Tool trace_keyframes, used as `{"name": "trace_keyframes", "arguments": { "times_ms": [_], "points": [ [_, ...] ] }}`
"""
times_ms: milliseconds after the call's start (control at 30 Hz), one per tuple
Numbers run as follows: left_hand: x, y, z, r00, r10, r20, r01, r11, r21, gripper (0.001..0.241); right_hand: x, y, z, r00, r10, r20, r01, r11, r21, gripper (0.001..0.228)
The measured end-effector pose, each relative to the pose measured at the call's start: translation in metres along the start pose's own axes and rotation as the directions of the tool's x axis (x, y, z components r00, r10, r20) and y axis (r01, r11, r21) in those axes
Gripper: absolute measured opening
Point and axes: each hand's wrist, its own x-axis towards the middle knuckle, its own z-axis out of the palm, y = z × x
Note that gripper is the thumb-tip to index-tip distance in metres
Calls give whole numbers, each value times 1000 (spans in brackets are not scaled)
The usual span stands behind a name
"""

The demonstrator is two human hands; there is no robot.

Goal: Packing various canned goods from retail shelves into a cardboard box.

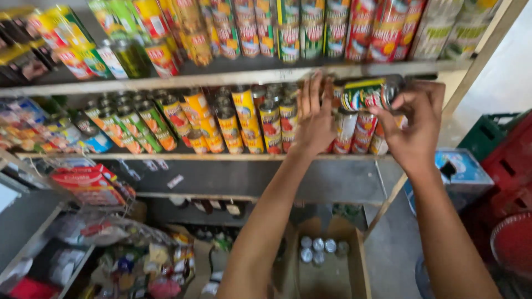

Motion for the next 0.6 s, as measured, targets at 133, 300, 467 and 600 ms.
{"name": "trace_keyframes", "arguments": {
  "times_ms": [133, 300, 467, 600],
  "points": [
    [-98, 7, 68, 988, -116, 102, 145, 480, -865, 62, -76, 9, -4, 974, 207, 91, -205, 978, -35, 36],
    [-217, 45, 103, 633, 2, 774, 518, -745, -421, 66, -181, 41, -5, 902, 219, 372, -161, 970, -181, 41],
    [-345, 50, 161, 419, -112, 901, 699, -593, -399, 62, -288, 62, 12, 720, 510, 471, -563, 826, -35, 65],
    [-419, 46, 202, 80, -59, 995, 848, -521, -99, 61, -399, 101, 22, 430, 695, 577, -767, 618, -173, 59]
  ]
}}
